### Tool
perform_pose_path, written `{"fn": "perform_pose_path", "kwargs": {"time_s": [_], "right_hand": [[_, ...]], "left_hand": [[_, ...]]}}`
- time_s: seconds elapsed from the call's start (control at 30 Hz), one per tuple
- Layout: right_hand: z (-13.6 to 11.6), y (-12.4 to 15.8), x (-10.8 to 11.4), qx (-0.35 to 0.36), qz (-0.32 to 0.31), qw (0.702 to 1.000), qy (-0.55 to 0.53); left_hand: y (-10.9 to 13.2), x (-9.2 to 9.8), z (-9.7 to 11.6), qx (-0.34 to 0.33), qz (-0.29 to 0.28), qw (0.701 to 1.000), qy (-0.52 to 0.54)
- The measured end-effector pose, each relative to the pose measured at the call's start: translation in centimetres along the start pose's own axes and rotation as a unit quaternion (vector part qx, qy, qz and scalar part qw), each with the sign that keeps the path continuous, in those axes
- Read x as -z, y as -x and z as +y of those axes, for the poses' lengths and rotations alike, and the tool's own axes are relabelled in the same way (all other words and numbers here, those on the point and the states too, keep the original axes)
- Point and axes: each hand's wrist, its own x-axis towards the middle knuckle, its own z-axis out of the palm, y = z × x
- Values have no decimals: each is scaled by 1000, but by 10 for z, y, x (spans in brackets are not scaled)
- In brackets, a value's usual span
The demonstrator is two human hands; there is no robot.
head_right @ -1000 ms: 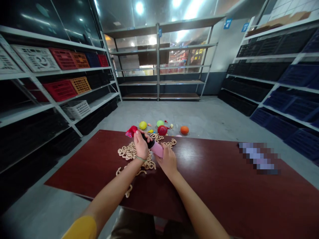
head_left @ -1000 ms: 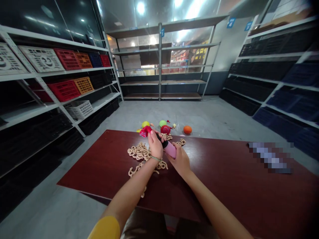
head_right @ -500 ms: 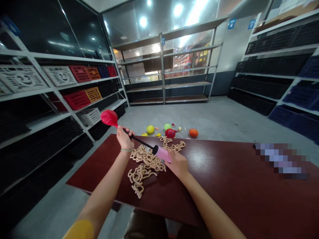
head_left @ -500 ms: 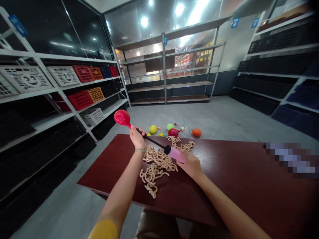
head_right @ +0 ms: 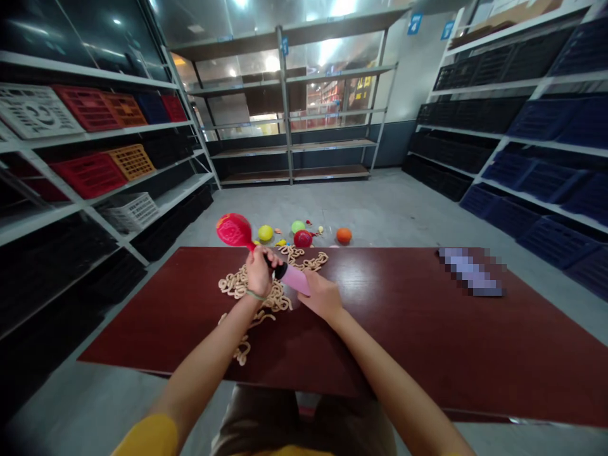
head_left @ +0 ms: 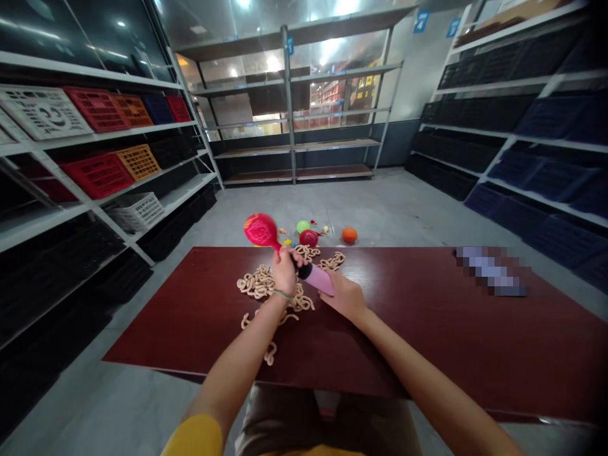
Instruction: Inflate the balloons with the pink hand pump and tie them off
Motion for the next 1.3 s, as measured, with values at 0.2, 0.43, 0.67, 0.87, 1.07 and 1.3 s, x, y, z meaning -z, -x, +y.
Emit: {"fn": "perform_pose_path", "kwargs": {"time_s": [0.2, 0.43, 0.67, 0.87, 1.07, 1.3], "right_hand": [[19, -2, 25, 62, -65, 992, 87], [51, 17, 29, 16, -28, 994, 108], [53, 19, 23, -39, 40, 997, 56], [51, 21, 32, 21, -19, 995, 92], [39, 10, 29, 64, -59, 990, 113], [3, -6, -1, 8, -16, 999, 31]], "left_hand": [[-39, 32, 38, 24, 125, 992, 24], [-66, 6, 46, 17, 132, 989, 71], [-8, -44, -17, 11, -4, 998, 67], [14, -33, -37, 54, 25, 996, 60], [-28, 25, 35, 37, 96, 993, 59], [-67, 43, 87, -69, 139, 987, 32]]}}
